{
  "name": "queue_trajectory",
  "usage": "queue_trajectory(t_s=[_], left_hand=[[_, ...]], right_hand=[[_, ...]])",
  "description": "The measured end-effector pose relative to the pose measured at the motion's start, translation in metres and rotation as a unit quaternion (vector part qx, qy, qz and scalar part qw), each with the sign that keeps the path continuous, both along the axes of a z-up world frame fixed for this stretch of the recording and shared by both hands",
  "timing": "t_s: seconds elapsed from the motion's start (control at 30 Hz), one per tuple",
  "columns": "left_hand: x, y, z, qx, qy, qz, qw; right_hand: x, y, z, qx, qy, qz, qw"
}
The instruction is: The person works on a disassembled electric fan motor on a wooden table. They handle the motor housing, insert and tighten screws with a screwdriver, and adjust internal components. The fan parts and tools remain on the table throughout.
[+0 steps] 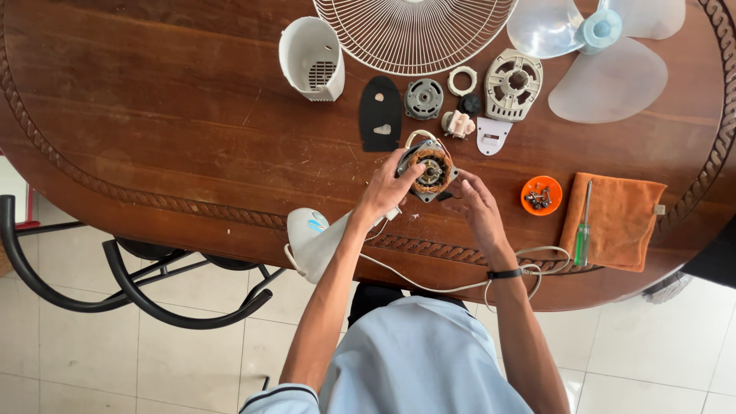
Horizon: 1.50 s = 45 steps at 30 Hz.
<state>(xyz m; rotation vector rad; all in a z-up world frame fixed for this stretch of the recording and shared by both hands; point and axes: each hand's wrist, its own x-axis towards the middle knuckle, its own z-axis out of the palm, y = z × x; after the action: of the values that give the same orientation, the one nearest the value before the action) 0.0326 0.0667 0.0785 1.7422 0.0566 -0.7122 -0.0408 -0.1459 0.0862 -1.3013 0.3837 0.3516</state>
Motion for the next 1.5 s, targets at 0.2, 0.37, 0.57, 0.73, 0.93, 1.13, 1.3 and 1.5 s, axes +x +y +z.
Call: queue_trajectory(t_s=[0.2, 0.37, 0.57, 0.73, 0.93, 1.13, 1.3, 1.5], left_hand=[[0.004, 0.005, -0.006, 0.046, 0.036, 0.007, 0.998], [0.008, 0.036, -0.001, 0.074, 0.03, 0.028, 0.996], [0.013, 0.059, -0.001, 0.075, 0.04, 0.073, 0.994], [0.015, 0.064, -0.001, 0.067, 0.048, 0.082, 0.993], [0.016, 0.065, -0.002, 0.07, 0.046, 0.078, 0.993], [0.015, 0.065, -0.008, 0.085, 0.047, 0.065, 0.993], [0.015, 0.064, -0.018, 0.091, 0.07, 0.062, 0.991], [0.012, 0.065, -0.015, 0.086, 0.056, 0.062, 0.993]], right_hand=[[0.028, -0.009, -0.001, 0.063, 0.039, 0.009, 0.997], [0.069, -0.012, -0.016, -0.045, 0.057, 0.052, 0.996], [0.129, 0.014, -0.042, -0.407, -0.019, 0.107, 0.907], [0.164, 0.023, -0.065, -0.576, -0.153, 0.201, 0.778], [0.181, 0.026, -0.098, -0.663, -0.173, 0.265, 0.679], [0.18, 0.03, -0.112, -0.663, -0.14, 0.239, 0.696], [0.178, 0.033, -0.117, -0.671, -0.129, 0.236, 0.691], [0.18, 0.032, -0.109, -0.634, -0.14, 0.224, 0.727]])
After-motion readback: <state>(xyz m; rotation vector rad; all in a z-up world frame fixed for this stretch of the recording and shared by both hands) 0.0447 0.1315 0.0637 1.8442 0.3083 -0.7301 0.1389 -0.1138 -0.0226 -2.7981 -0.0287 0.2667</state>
